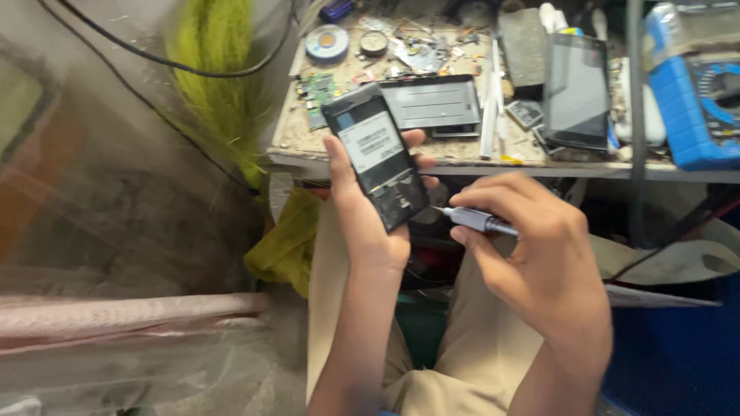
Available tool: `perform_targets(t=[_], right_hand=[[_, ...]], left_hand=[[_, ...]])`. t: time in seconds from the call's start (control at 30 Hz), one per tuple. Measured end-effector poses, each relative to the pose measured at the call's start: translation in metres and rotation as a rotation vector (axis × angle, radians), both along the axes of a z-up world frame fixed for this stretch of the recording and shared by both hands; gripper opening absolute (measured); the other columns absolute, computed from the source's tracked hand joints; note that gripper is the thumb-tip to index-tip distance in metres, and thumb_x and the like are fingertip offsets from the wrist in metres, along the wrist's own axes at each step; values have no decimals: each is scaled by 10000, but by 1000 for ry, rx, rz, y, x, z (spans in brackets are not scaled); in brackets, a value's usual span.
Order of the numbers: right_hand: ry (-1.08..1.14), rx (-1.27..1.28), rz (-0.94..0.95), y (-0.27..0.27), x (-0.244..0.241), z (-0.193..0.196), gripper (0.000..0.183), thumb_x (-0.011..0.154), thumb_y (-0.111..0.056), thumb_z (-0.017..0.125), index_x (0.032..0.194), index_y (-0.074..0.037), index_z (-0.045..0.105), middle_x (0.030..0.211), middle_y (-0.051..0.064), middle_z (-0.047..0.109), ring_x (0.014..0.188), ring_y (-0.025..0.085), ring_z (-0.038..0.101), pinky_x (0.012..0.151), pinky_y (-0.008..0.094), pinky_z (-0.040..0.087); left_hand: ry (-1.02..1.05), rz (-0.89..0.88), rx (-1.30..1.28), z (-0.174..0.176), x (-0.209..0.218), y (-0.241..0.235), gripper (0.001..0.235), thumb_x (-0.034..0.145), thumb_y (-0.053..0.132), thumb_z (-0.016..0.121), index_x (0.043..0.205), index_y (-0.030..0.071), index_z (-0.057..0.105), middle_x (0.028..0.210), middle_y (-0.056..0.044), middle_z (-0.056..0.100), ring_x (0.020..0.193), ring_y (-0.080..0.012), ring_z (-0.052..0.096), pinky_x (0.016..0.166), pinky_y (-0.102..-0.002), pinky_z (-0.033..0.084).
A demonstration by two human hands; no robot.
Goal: The person unscrews the back of a mobile phone using a precision screwdriver while working at a desk filled with electronic components.
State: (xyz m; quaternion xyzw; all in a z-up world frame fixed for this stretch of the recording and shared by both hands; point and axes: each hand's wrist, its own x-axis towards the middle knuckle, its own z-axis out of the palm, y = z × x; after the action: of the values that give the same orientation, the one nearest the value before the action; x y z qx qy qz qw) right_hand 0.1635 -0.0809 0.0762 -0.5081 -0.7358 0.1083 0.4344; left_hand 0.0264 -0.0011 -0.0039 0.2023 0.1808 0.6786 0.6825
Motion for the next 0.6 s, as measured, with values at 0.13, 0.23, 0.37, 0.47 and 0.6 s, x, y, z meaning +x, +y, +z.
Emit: perform_targets(t=[0.13, 0.23, 0.37, 0.47, 0.6], right_hand=[[0, -129, -178, 3, -4, -9, 151, 858, -102, 793, 976, -12, 760, 866, 128, 749, 744, 238, 760, 617, 314, 539], [42, -138, -245, 5, -6, -13, 95, 948, -104, 765, 989, -18, 763, 866, 121, 758, 765, 219, 773, 664, 305, 545], [56, -49, -132, 3, 0, -5, 203, 847, -113, 750, 1004, 11, 718, 913, 136, 726, 763, 215, 720, 679, 302, 544], [46, -57, -65, 3, 1, -1, 246, 778, -109, 745, 993, 7, 715, 879, 124, 714, 727, 195, 708, 596, 288, 516], [95, -179, -282, 9, -12, -11, 133, 865, -126, 806, 922, -20, 750, 779, 81, 737, 666, 161, 732, 603, 295, 515]], left_hand=[[47, 29, -14, -3, 2, -1, 709, 1038, 644, 403, 1349, 31, 576, 1079, -176, 725, 829, -245, 719, 674, -375, 605], [38, 29, 6, -2, 2, 0, 714, 1042, 649, 409, 1347, 25, 577, 1079, -177, 723, 825, -249, 717, 673, -373, 601], [1, 21, -18, 0, 4, 1, 713, 1034, 654, 403, 1337, 33, 576, 1063, -171, 721, 810, -247, 718, 660, -378, 603], [-1, 18, -27, 1, 3, 2, 719, 1024, 657, 399, 1334, 33, 576, 1060, -172, 725, 809, -246, 723, 664, -379, 604], [27, 23, -7, -2, -1, 0, 720, 1040, 648, 407, 1348, 19, 574, 1076, -177, 725, 826, -248, 722, 684, -373, 598]])
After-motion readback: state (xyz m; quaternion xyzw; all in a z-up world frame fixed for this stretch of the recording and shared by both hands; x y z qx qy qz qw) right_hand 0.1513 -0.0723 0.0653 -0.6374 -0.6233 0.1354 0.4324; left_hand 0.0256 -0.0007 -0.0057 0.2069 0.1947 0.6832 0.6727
